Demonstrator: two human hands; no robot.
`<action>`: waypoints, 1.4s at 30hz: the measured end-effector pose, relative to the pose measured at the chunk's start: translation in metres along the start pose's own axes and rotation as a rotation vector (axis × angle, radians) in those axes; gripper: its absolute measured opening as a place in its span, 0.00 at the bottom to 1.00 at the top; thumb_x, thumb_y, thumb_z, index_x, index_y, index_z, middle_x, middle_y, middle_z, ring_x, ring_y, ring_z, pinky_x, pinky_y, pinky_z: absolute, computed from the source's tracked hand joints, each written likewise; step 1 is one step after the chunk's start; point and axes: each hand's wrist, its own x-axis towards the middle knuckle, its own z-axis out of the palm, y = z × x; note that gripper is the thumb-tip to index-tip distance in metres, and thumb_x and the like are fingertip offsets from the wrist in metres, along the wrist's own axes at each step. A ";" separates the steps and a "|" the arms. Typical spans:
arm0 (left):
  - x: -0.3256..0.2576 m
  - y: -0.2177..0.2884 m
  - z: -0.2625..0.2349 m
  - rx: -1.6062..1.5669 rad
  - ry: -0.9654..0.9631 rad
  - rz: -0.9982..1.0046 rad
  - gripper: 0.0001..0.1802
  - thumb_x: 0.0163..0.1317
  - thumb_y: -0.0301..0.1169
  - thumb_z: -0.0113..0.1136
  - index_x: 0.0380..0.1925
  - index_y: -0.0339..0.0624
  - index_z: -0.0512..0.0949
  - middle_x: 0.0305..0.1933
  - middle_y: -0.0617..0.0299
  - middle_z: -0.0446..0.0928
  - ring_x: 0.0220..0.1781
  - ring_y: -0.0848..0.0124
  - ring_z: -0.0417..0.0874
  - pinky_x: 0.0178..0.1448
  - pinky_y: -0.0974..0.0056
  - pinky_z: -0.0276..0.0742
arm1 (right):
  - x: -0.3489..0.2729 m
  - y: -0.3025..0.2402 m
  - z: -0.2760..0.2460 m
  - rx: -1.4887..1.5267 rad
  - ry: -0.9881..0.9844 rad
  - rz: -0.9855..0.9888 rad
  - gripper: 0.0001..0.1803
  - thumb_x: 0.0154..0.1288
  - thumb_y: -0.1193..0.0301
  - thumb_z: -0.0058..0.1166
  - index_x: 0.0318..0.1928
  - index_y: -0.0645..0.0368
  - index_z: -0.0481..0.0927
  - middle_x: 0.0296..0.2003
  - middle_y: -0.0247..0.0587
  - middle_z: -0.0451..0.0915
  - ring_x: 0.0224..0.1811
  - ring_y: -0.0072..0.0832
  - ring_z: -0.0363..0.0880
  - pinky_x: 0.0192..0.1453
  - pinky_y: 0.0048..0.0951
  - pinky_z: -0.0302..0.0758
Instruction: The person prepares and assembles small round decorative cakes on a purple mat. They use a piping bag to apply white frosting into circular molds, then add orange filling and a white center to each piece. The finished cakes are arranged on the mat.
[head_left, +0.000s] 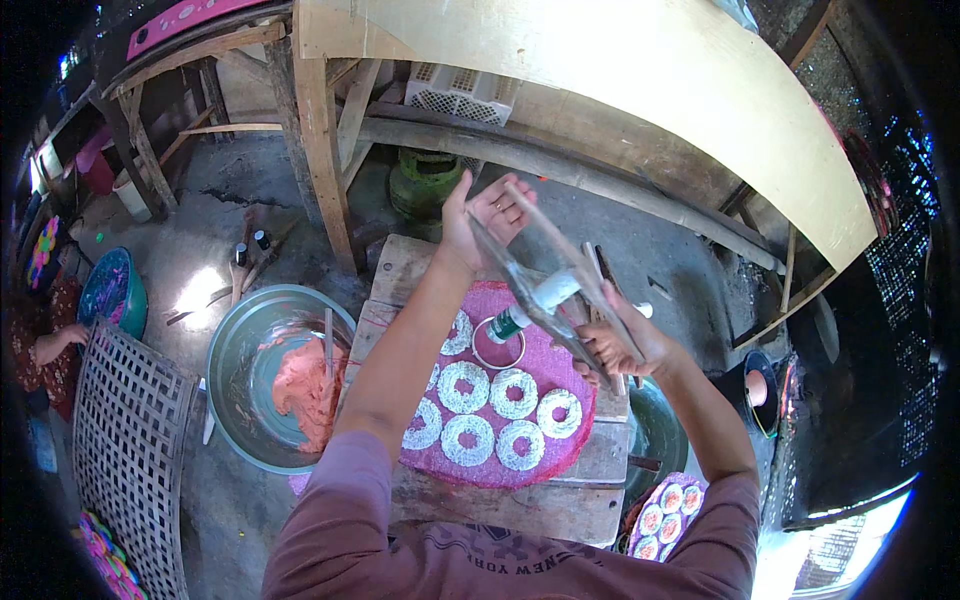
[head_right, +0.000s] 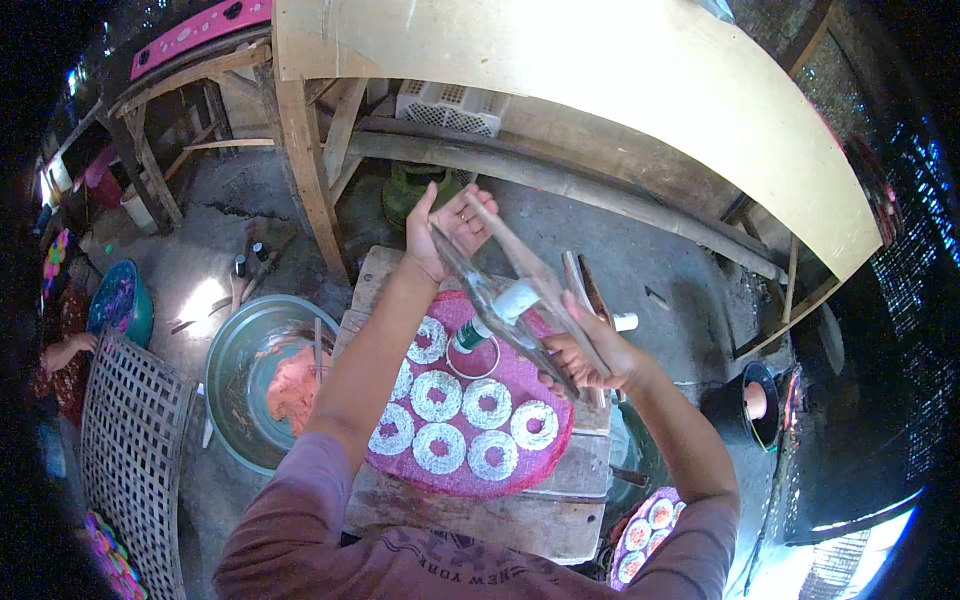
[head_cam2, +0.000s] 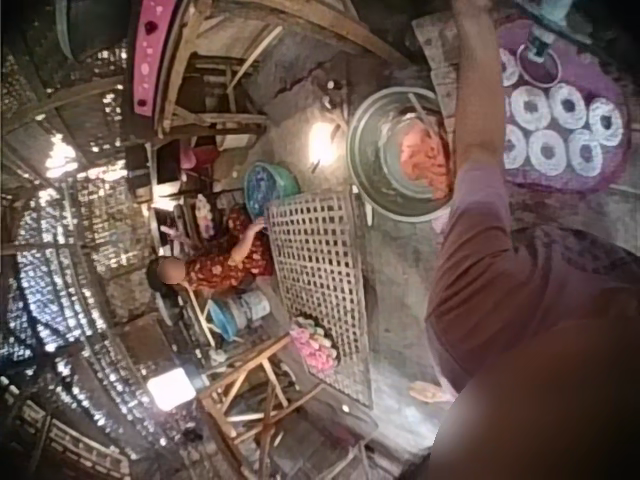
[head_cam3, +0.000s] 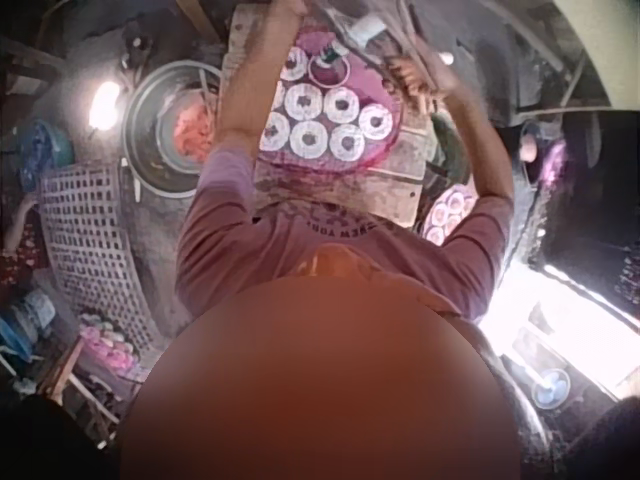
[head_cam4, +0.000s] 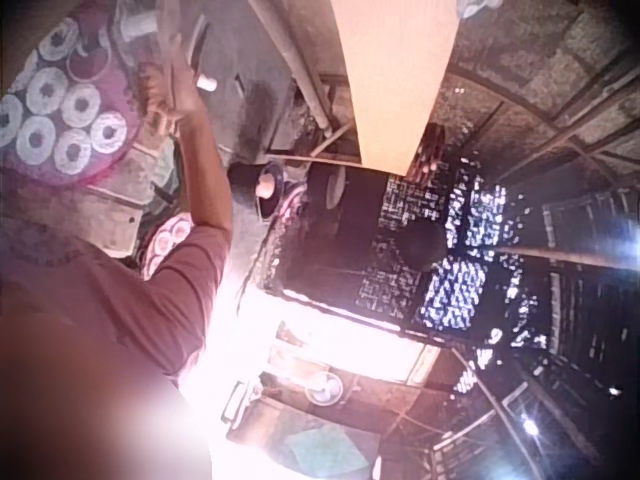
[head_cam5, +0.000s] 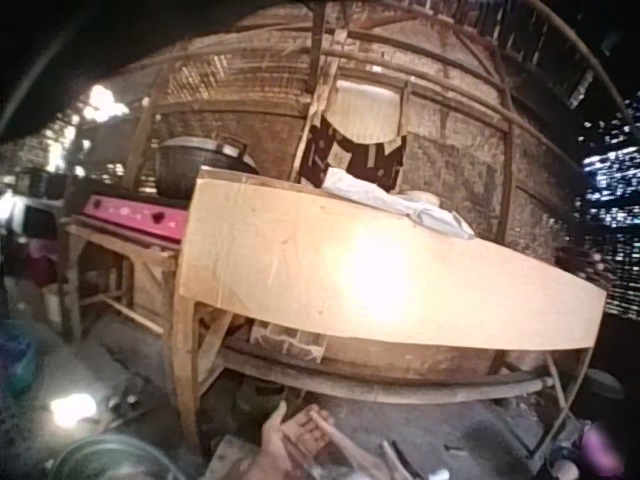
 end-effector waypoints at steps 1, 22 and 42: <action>0.000 -0.001 -0.020 -0.030 0.131 0.024 0.29 0.67 0.56 0.42 0.48 0.41 0.74 0.49 0.54 0.76 0.54 0.58 0.76 0.54 0.57 0.73 | 0.010 -0.001 -0.004 -0.035 0.040 0.012 0.57 0.54 0.22 0.32 0.49 0.72 0.72 0.32 0.50 0.79 0.30 0.33 0.79 0.37 0.29 0.76; -0.006 -0.028 -0.093 -0.203 -0.063 0.210 0.23 0.68 0.55 0.40 0.31 0.49 0.72 0.32 0.66 0.72 0.39 0.67 0.74 0.46 0.56 0.70 | 0.035 -0.005 0.005 -0.558 0.414 0.066 0.52 0.63 0.30 0.34 0.50 0.76 0.73 0.37 0.51 0.78 0.34 0.28 0.79 0.34 0.28 0.76; -0.029 -0.001 -0.081 -0.072 0.148 0.146 0.26 0.68 0.56 0.36 0.26 0.48 0.69 0.24 0.63 0.68 0.29 0.65 0.71 0.35 0.61 0.68 | 0.055 0.038 0.030 -0.421 0.504 -0.063 0.42 0.61 0.32 0.41 0.24 0.65 0.78 0.15 0.39 0.74 0.15 0.26 0.73 0.19 0.28 0.69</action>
